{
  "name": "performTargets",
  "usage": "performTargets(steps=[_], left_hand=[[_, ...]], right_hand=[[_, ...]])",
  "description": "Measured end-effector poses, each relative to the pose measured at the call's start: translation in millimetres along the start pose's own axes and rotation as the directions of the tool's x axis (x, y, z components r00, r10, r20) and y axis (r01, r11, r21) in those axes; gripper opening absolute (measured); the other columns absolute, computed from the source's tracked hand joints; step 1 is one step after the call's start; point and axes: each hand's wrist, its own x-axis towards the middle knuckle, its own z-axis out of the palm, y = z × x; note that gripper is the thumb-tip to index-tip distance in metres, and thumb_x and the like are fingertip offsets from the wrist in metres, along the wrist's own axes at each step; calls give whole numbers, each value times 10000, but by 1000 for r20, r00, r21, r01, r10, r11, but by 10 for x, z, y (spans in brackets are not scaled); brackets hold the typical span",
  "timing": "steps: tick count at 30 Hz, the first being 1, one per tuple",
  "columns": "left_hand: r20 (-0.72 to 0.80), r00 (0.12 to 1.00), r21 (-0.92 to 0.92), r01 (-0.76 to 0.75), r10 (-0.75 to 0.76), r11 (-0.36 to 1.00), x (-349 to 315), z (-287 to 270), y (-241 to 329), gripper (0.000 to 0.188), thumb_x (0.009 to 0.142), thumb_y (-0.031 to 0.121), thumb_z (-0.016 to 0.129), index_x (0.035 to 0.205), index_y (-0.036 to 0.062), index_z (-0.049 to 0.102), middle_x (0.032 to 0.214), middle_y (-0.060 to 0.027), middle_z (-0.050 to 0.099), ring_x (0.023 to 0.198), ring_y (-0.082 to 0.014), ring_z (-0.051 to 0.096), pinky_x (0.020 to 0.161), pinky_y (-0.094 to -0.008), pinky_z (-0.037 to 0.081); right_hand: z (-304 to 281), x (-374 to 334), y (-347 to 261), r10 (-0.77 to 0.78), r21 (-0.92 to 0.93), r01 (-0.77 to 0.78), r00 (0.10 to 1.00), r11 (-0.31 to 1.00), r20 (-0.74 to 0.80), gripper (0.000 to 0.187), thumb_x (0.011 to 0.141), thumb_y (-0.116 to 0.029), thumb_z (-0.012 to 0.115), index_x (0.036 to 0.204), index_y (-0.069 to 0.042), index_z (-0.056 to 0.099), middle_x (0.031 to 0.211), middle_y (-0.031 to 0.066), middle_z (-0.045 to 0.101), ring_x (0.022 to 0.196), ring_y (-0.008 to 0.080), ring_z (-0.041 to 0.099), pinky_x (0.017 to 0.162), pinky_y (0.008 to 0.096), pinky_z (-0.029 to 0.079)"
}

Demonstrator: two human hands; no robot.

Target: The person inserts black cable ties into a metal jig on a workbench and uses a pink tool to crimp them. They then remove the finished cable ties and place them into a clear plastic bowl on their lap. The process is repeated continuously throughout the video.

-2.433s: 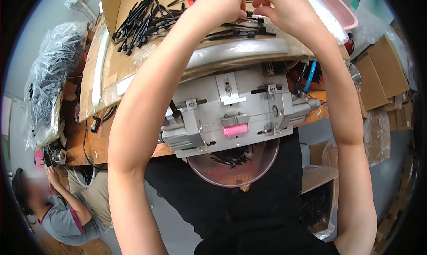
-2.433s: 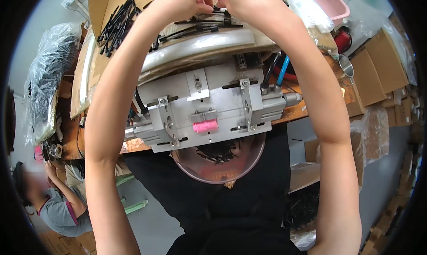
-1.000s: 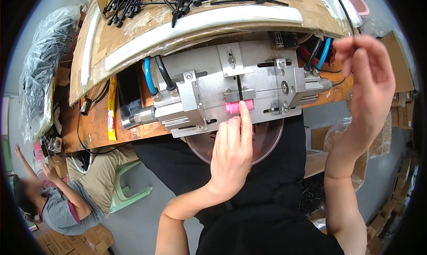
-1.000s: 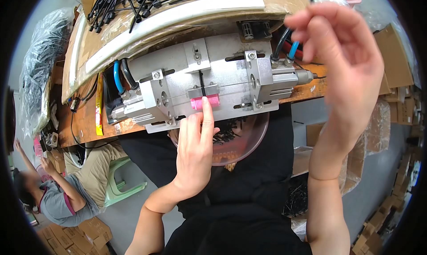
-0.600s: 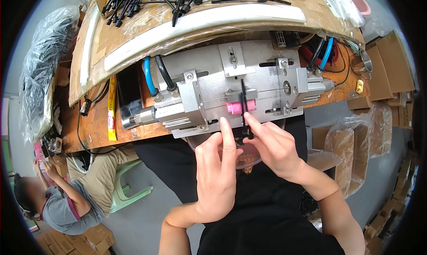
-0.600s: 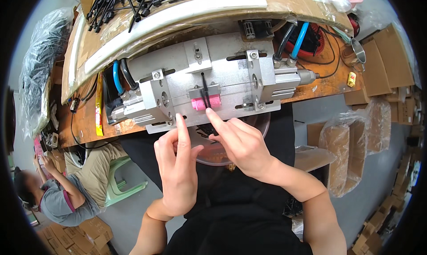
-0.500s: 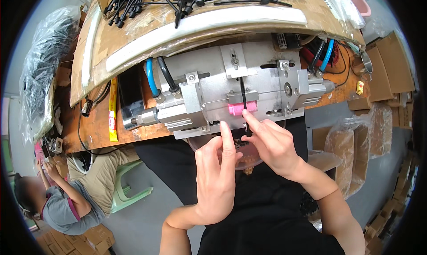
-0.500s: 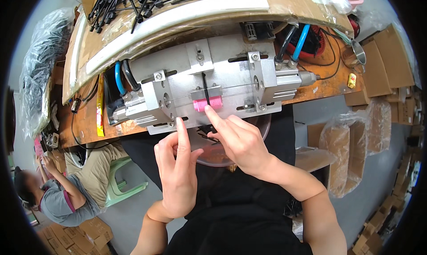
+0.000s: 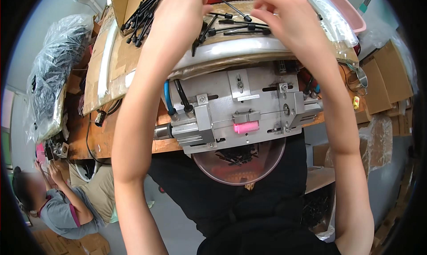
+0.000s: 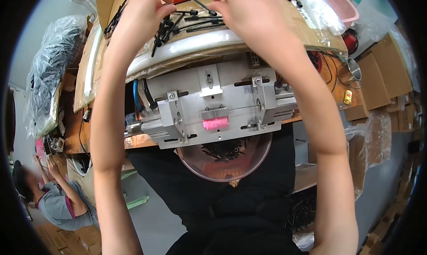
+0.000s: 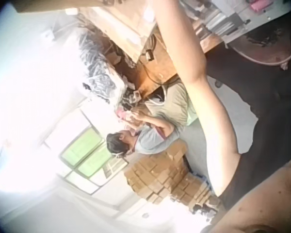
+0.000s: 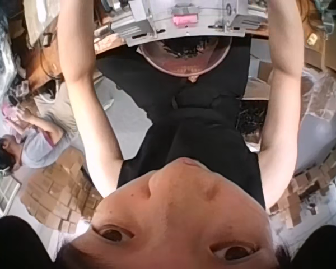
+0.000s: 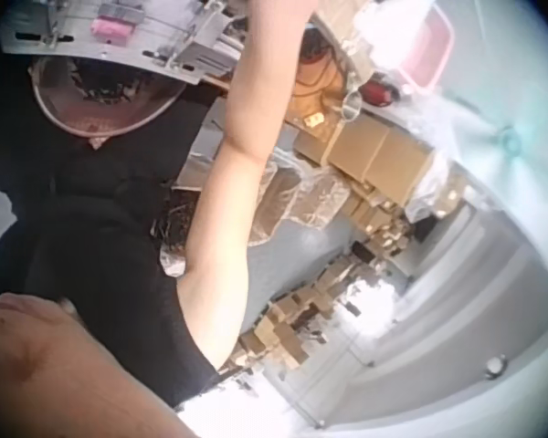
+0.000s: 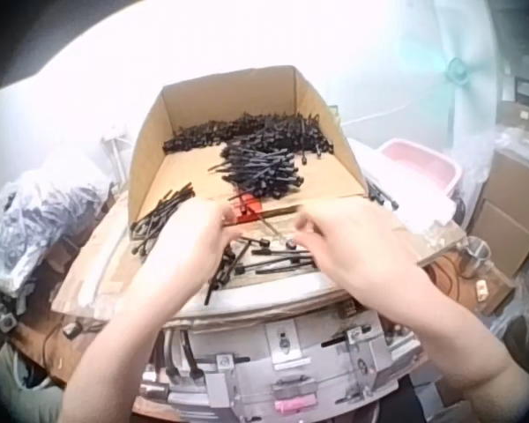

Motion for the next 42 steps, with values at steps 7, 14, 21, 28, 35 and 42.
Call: performTargets(steps=[7, 14, 21, 28, 35, 42], left_hand=[[235, 967, 113, 76, -101, 991, 175, -113, -112, 161, 849, 96, 655, 990, 19, 667, 773, -98, 577, 698, -184, 554, 661, -295, 453], [-213, 969, 4, 128, -124, 992, -1070, -369, 271, 259, 791, -68, 652, 1016, 51, 700, 884, -83, 612, 807, -179, 618, 749, -301, 511], [-78, 996, -261, 15, -37, 965, -2328, 34, 1047, 442, 677, -67, 643, 1118, -41, 667, 980, -126, 576, 870, -247, 581, 753, -325, 506], [173, 980, -103, 117, -98, 988, -2276, 388, 1325, 640, 728, -70, 606, 1348, -95, 446, 973, -113, 527, 812, -216, 523, 752, -311, 472], [229, 970, -2, 88, -86, 996, -2237, 398, 1381, 657, 735, -75, 592, 1364, -110, 408, 986, -116, 519, 827, -218, 522, 775, -310, 477], [280, 952, -138, 164, -120, 977, -2211, 290, 1357, 644, 755, -67, 592, 1370, -103, 406, 1016, -126, 518, 853, -234, 528, 784, -321, 481]], right_hand=[[130, 446, 53, 178, -126, -150, 951, 981, 253, 216, 788, -184, 647, 798, 27, 692, 813, 252, 667, 772, 373, 667, 729, 435, 520], [-304, -98, 205, 279, 333, -256, 960, 907, -23, 239, 840, -10, 586, 1075, -3, 634, 705, 80, 619, 635, 140, 571, 585, 285, 459], [-437, -886, 133, 376, 911, -225, 923, 346, 85, 335, 939, -170, 626, 1179, 58, 572, 973, 94, 626, 750, 101, 561, 598, 220, 443], [-420, -1316, -233, 399, 915, -176, 917, 363, 18, 272, 963, -142, 591, 1166, 36, 557, 925, 143, 649, 734, 124, 578, 600, 196, 439], [-405, -1584, -504, 453, 784, -187, 882, 591, -131, 175, 909, -12, 612, 1073, 35, 571, 967, 167, 658, 778, 149, 598, 616, 225, 455], [-101, -2025, -854, 265, 555, -263, 961, 789, 78, 551, 730, 131, 729, 1249, 63, 555, 892, 124, 675, 762, 146, 632, 657, 251, 513]])
